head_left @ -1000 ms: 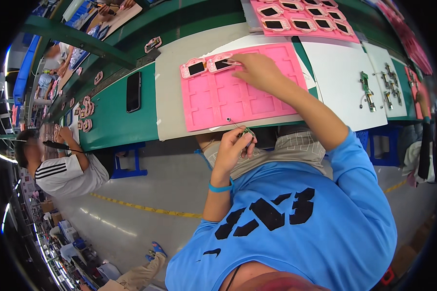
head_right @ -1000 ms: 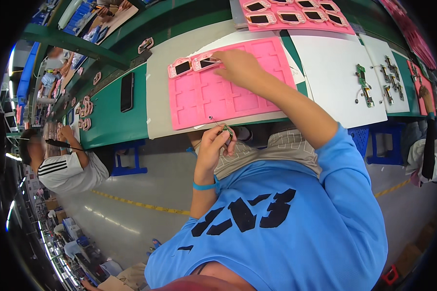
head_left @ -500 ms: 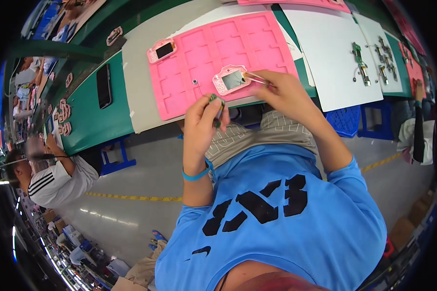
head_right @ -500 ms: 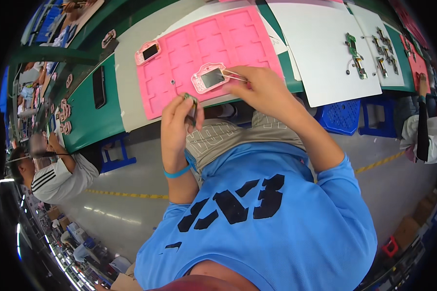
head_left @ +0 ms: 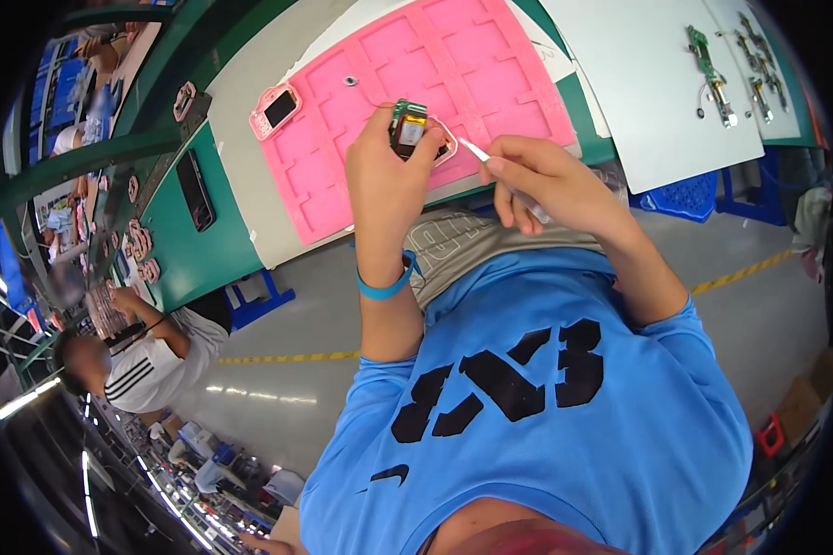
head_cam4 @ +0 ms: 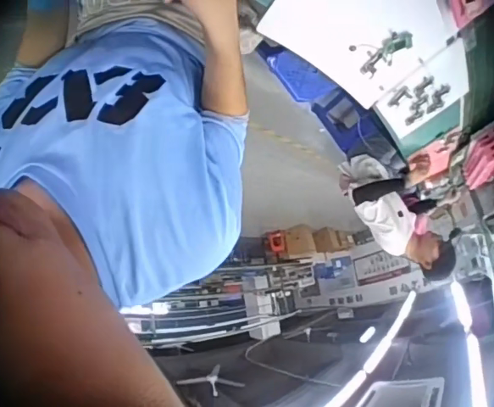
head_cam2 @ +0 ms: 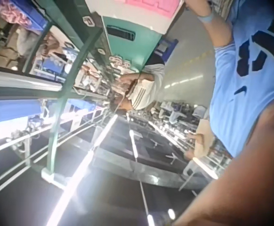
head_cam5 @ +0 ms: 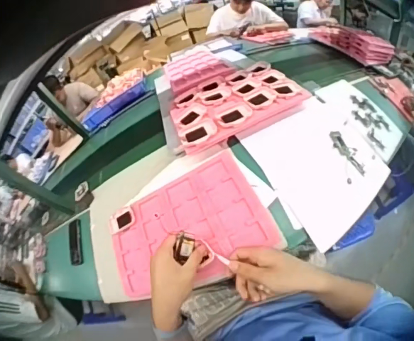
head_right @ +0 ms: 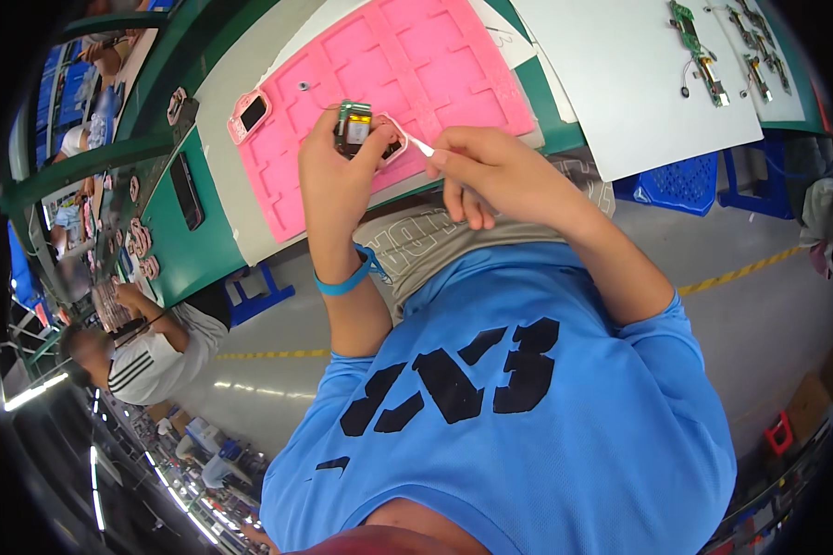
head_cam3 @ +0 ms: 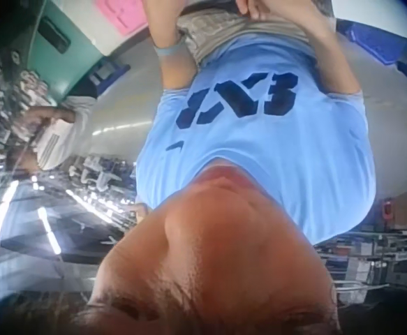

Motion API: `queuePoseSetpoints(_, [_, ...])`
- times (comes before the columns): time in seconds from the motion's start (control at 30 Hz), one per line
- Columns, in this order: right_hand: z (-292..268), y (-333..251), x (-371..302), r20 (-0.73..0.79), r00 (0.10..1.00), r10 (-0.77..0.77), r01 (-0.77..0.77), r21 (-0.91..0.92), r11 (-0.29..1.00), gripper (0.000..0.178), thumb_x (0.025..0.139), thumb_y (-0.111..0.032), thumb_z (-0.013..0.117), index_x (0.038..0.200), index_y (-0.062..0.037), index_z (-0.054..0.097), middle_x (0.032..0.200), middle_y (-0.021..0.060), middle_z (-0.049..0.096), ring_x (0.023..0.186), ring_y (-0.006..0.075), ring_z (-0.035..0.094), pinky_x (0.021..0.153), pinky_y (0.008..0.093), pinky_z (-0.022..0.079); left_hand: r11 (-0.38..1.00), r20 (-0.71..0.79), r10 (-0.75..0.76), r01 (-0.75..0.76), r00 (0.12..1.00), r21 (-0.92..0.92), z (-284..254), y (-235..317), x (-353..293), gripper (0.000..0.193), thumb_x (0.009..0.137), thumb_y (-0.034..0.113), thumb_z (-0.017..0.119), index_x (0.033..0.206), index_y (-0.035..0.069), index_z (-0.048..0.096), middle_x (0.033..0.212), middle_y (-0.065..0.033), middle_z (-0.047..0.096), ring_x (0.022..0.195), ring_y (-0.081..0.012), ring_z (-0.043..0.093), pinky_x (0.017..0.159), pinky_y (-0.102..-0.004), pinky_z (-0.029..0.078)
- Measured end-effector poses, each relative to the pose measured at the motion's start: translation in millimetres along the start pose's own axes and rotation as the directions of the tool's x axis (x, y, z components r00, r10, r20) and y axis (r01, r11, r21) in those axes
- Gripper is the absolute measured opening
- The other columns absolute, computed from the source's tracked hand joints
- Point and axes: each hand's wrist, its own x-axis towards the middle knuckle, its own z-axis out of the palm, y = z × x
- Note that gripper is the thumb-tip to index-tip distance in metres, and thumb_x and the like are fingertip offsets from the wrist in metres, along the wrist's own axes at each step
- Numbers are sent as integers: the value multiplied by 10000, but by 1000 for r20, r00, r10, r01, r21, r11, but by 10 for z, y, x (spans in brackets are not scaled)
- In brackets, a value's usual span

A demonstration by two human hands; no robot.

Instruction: Assembling small electronic components and placing them into a tray at a manufacturing station.

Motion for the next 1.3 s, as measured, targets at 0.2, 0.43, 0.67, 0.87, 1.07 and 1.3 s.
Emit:
queuePoseSetpoints(0.2, [88,-8,196,55,994,95,-98,69,993,244,1170,-219,480,1049,-52,609,616,72,670,393,106,482,404,228,375,971,7,-79,78,997,-225,-22,-27,-9,142,924,54,762,1041,10,694,878,-82,764,675,-160,651,631,-289,527])
queuePoseSetpoints(0.43, [106,-15,204,76,991,112,-117,68,991,235,1167,-225,479,1046,-59,590,597,70,656,377,102,460,393,219,355,958,41,-110,117,993,-262,-79,-39,-13,148,934,25,745,1068,12,684,879,-77,757,723,-147,678,652,-266,538])
queuePoseSetpoints(0.67, [193,1,229,14,997,78,-79,66,995,231,1164,-219,494,1029,-60,592,577,55,633,364,92,431,382,206,316,949,28,-92,96,995,-300,-62,-43,-33,144,934,17,743,1060,8,675,900,-84,749,735,-151,679,659,-265,553])
queuePoseSetpoints(0.87, [232,53,249,24,1000,19,-20,72,997,212,1156,-189,504,1007,-64,589,566,38,614,355,79,407,366,205,288,955,55,-58,72,997,-288,-83,-119,-18,176,946,28,749,1105,-3,679,933,-91,751,730,-150,665,657,-256,556])
queuePoseSetpoints(1.07, [204,125,239,24,1000,-14,10,159,987,175,1144,-158,527,1024,-61,609,595,14,603,415,61,433,415,204,295,922,136,-129,169,982,-349,-311,13,-163,220,974,59,747,1177,-10,695,910,-83,747,699,-133,656,623,-231,532])
queuePoseSetpoints(1.3, [301,271,195,-121,966,-227,210,-143,967,143,1097,-132,596,1018,-53,685,632,-28,568,532,63,437,512,235,295,857,331,-227,349,916,-380,-432,-96,-234,282,1003,101,738,1258,-17,711,838,-64,733,625,-103,617,547,-214,486])
